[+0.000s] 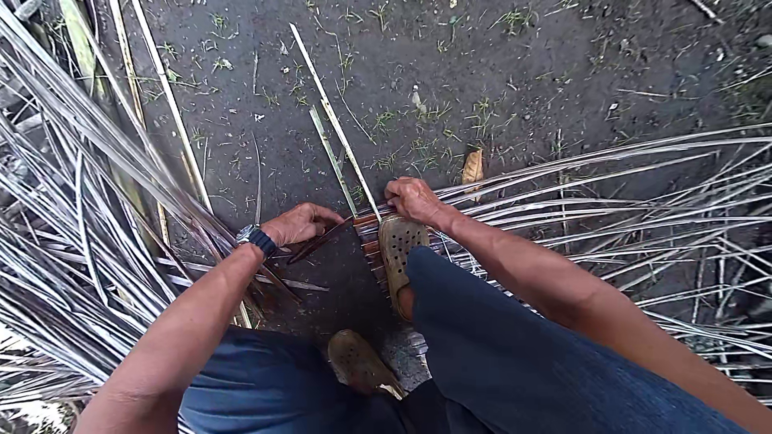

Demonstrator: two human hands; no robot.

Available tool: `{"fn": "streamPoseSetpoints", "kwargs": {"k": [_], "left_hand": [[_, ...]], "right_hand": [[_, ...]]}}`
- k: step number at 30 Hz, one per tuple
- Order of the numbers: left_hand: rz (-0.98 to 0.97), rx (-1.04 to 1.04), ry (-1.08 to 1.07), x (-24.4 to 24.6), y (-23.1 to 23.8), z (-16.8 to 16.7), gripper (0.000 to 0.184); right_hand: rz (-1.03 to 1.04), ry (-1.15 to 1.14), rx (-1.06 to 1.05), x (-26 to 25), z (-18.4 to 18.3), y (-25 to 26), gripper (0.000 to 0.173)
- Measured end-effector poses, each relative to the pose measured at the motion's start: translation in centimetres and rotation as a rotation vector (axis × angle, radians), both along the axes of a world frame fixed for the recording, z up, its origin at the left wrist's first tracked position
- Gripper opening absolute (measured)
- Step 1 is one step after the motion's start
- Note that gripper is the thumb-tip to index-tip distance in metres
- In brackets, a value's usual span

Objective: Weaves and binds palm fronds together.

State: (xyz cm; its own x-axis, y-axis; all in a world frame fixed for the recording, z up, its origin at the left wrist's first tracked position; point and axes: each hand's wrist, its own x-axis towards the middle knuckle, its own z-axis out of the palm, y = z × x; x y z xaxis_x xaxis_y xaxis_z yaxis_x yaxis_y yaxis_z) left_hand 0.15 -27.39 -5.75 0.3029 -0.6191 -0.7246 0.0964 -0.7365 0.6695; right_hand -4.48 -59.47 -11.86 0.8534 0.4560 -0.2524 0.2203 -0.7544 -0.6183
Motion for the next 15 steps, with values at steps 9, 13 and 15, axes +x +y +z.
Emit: {"fn": "streamPoseSetpoints", "kwargs": {"k": [9,13,15], "left_hand": [[0.295,-0.184,-0.124,-2.8,-6.6,-0.8,0.024],[0.268,-0.167,-0.390,-3.8,-9.3,-4.2,0.029],[0.384,-0.152,-0.412,-4.2,-8.7,-4.5,0.031]], "right_hand": [[-0.017,0.038,0.008,-0.3,-0.3,0.0,0.005],[-0.024,0.039,-0.005,0.3,-0.2,0.6,0.013],[-0.100,0.041,0.060,0.2,0.2,1.2,0.022]]}}
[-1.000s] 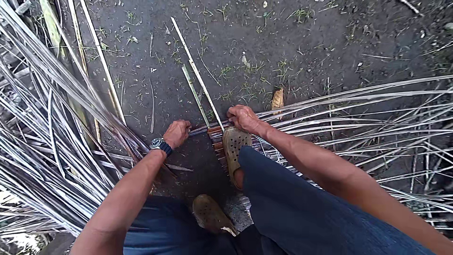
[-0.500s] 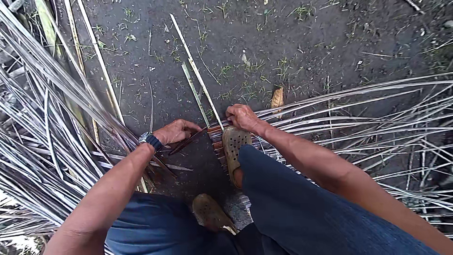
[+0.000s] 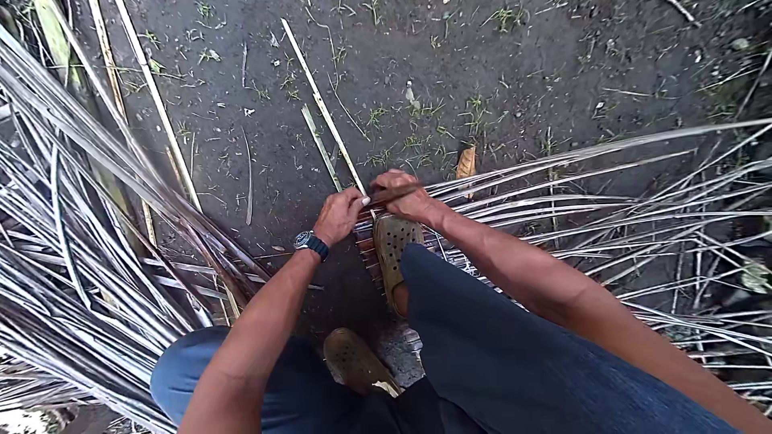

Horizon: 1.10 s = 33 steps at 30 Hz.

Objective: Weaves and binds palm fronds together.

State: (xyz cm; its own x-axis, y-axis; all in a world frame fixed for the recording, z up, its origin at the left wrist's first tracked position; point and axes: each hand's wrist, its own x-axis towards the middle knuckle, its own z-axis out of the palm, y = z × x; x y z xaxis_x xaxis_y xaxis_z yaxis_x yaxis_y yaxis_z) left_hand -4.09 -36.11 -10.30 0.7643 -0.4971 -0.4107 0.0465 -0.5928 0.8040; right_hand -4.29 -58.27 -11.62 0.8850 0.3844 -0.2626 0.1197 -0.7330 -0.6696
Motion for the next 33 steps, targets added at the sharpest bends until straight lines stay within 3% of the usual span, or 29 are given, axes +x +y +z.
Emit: {"fn": "streamPoseSetpoints", "kwargs": {"k": [4,8,11,13,15,18,21,24,29,33], "left_hand": [[0.326,-0.100,0.075,-1.0,1.0,-1.0,0.032],[0.666,-0.347,0.267,-1.2,1.4,-2.4,0.029],[0.804,-0.369,0.304,-1.1,0.9,-2.8,0.030],[0.684,-0.182,0.220,-0.8,0.1,-2.1,0.033],[0.410,0.009,0.172,-0.3,-0.9,-0.8,0.037],[0.138,0.130,0.169,0.3,-2.7,-0.1,0.032],[0.253,0.082,0.167,-0.4,-1.7,0.3,0.030],[0.395,0.260,0.215,-1.5,0.6,0.6,0.026],[0.302,0.272,0.371,-1.7,1.9,-0.2,0.033],[0.256,0.281,0.351,-1.1,1.2,-0.7,0.032]], "right_hand": [[-0.331,0.346,0.377,1.2,0.9,2.8,0.045],[-0.467,0.526,0.517,1.6,2.7,2.7,0.019],[-0.463,0.383,0.532,0.4,3.3,1.8,0.012],[-0.421,0.230,0.502,-0.5,3.2,1.5,0.009],[-0.319,0.074,0.402,-1.0,3.2,1.6,0.012],[-0.128,-0.115,0.113,0.0,2.7,2.0,0.022],[-0.020,-0.036,-0.116,1.7,2.3,1.9,0.025],[0.162,-0.007,-0.170,1.4,1.5,0.6,0.023],[0.189,-0.073,-0.160,0.3,1.3,-1.5,0.017],[0.117,0.056,-0.183,0.2,1.0,-1.9,0.013]]}}
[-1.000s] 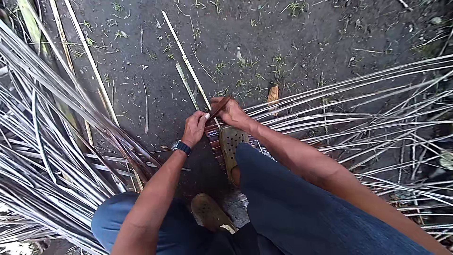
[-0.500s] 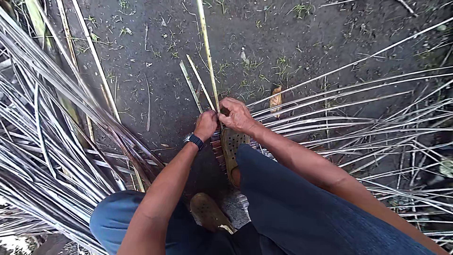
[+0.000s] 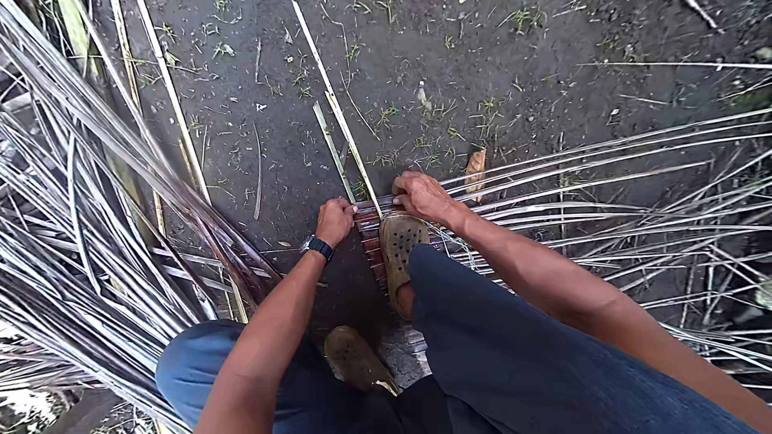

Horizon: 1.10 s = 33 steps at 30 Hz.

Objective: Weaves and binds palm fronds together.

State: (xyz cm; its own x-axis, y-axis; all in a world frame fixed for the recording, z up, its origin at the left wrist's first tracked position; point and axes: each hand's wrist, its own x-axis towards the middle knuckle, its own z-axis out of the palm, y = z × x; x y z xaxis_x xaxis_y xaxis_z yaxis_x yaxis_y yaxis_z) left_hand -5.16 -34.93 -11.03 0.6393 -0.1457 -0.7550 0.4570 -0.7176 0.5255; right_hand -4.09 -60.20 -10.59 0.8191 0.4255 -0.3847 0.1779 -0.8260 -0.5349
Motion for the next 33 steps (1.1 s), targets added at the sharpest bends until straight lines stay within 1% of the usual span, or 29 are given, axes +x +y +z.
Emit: {"fn": "streamPoseSetpoints", "kwargs": {"k": [2,6,9,11,13,14,16,17,19,20,21,22,23,24,25,26,27,28,29,30,31,32,33], "left_hand": [[-0.037,0.047,0.011,0.3,-0.3,0.0,0.033],[-0.063,0.098,0.010,0.5,-0.5,0.1,0.033],[-0.100,0.075,0.001,0.5,0.0,0.3,0.033],[-0.161,0.089,-0.021,0.9,1.2,1.7,0.032],[-0.134,0.182,-0.124,1.3,4.3,4.7,0.033],[-0.076,0.257,-0.207,1.7,6.7,6.3,0.035],[0.116,0.459,-0.367,2.7,12.5,9.0,0.039],[0.239,0.562,-0.416,3.3,15.6,9.7,0.042],[0.460,0.693,-0.439,4.7,21.3,10.0,0.054],[0.518,0.727,-0.415,5.2,23.7,9.5,0.062],[0.536,0.730,-0.380,5.7,25.5,9.0,0.065],[0.528,0.708,-0.353,6.1,26.9,8.5,0.061],[0.514,0.678,-0.325,6.6,28.0,7.9,0.051],[0.508,0.656,-0.299,6.8,28.7,7.2,0.041],[0.524,0.646,-0.274,7.0,28.9,7.0,0.036],[0.576,0.625,-0.268,7.1,28.7,7.1,0.036],[0.683,0.572,-0.285,7.1,28.2,7.4,0.034],[0.842,0.458,-0.316,7.2,27.4,7.6,0.029],[1.024,0.246,-0.320,7.3,26.1,8.1,0.020],[1.190,-0.036,-0.285,7.5,24.5,8.7,0.015],[1.266,-0.285,-0.253,7.4,22.7,9.2,0.017],[1.270,-0.445,-0.260,7.2,20.5,9.5,0.020],[1.227,-0.537,-0.303,6.9,17.9,9.6,0.021]], "right_hand": [[-0.036,0.004,-0.029,-0.3,-0.5,0.2,0.013],[-0.008,-0.120,-0.003,-0.9,-0.2,0.1,0.010],[-0.038,-0.132,-0.131,-1.6,-0.4,0.7,0.019],[-0.031,-0.156,-0.224,-1.2,-0.2,1.5,0.024],[-0.028,-0.142,-0.233,-0.9,0.5,2.0,0.028],[-0.031,-0.132,-0.209,-0.7,0.9,2.1,0.028],[-0.049,-0.135,-0.148,-0.9,1.5,1.9,0.026],[-0.065,-0.138,-0.121,-1.0,1.8,1.9,0.026],[-0.100,-0.134,-0.081,-0.9,2.4,2.0,0.026],[-0.104,-0.132,-0.062,-0.8,2.6,2.0,0.026],[-0.096,-0.134,-0.045,-0.7,2.9,2.1,0.026],[-0.082,-0.147,-0.026,-0.5,3.3,2.2,0.025],[-0.068,-0.173,0.001,-0.3,3.5,2.3,0.024],[-0.054,-0.190,0.017,-0.2,3.8,2.2,0.023],[-0.046,-0.196,0.030,-0.2,4.2,2.1,0.023],[-0.044,-0.199,0.037,-0.1,4.5,1.9,0.023],[-0.046,-0.204,0.044,0.0,4.8,1.8,0.023],[-0.052,-0.216,0.055,0.1,5.2,1.6,0.023],[-0.063,-0.234,0.070,0.2,5.6,1.6,0.023],[-0.073,-0.255,0.092,0.4,6.4,1.6,0.022],[-0.078,-0.290,0.122,0.5,7.3,1.7,0.022],[-0.077,-0.346,0.159,0.7,8.4,1.9,0.021],[-0.066,-0.419,0.195,0.9,9.7,2.2,0.020]]}}
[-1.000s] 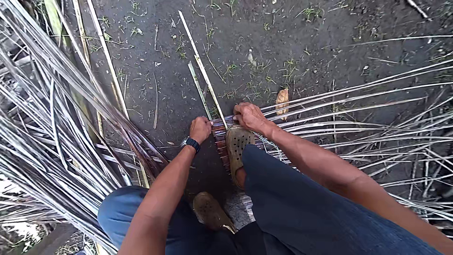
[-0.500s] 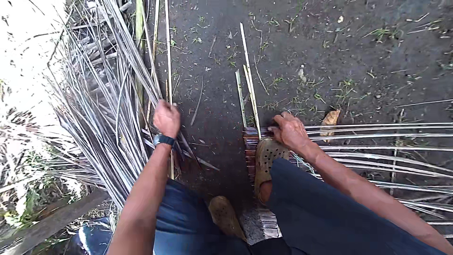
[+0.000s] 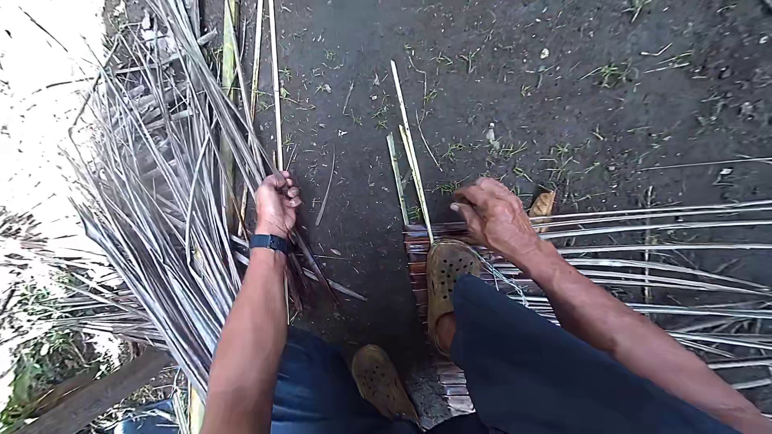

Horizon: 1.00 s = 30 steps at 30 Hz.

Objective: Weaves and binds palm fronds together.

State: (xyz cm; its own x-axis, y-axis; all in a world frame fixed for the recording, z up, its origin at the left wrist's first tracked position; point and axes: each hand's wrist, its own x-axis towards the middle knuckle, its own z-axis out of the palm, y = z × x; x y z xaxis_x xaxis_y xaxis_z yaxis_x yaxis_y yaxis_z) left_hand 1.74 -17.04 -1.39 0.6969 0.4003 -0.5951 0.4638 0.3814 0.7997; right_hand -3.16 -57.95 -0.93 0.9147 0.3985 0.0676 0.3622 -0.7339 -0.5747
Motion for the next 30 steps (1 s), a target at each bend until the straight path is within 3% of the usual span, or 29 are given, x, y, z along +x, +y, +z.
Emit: {"fn": "streamPoseSetpoints", "kwargs": {"k": [2,5,7,9,13,18,22,25,27,30], "left_hand": [[-0.171,0.120,-0.167,-2.1,-6.1,-0.4,0.025],[-0.696,0.519,-0.292,-7.7,-14.4,-1.5,0.033],[-0.898,0.555,-0.345,-10.2,-17.8,-2.9,0.030],[-1.034,0.496,-0.367,-11.4,-19.0,-3.5,0.029],[-1.182,0.399,-0.332,-10.2,-17.3,-3.3,0.027],[-1.230,0.281,-0.163,-8.7,-14.3,-3.1,0.021],[-1.205,0.212,-0.172,-8.7,-14.7,-1.9,0.018],[-1.265,0.356,-0.320,-8.7,-14.1,-0.8,0.016],[-1.303,0.404,-0.369,-8.4,-12.9,-0.4,0.019],[-1.262,0.346,-0.250,-7.0,-9.2,-0.4,0.022]], "right_hand": [[0.034,-0.165,0.037,0.4,2.7,0.8,0.020],[0.155,-0.411,-0.017,1.1,6.1,1.7,0.019],[0.275,-0.427,-0.197,1.5,7.1,2.0,0.023],[0.377,-0.285,-0.352,1.9,6.4,1.6,0.031],[0.418,0.024,-0.302,1.6,2.3,-1.2,0.021],[0.435,0.096,-0.144,0.4,1.8,-1.8,0.045],[0.518,0.096,-0.147,0.0,0.6,-0.4,0.040],[0.498,0.208,-0.062,0.6,0.6,-0.7,0.037],[0.507,0.272,-0.033,0.9,0.7,-1.9,0.026],[0.451,0.280,-0.091,1.3,1.1,-4.9,0.015]]}}
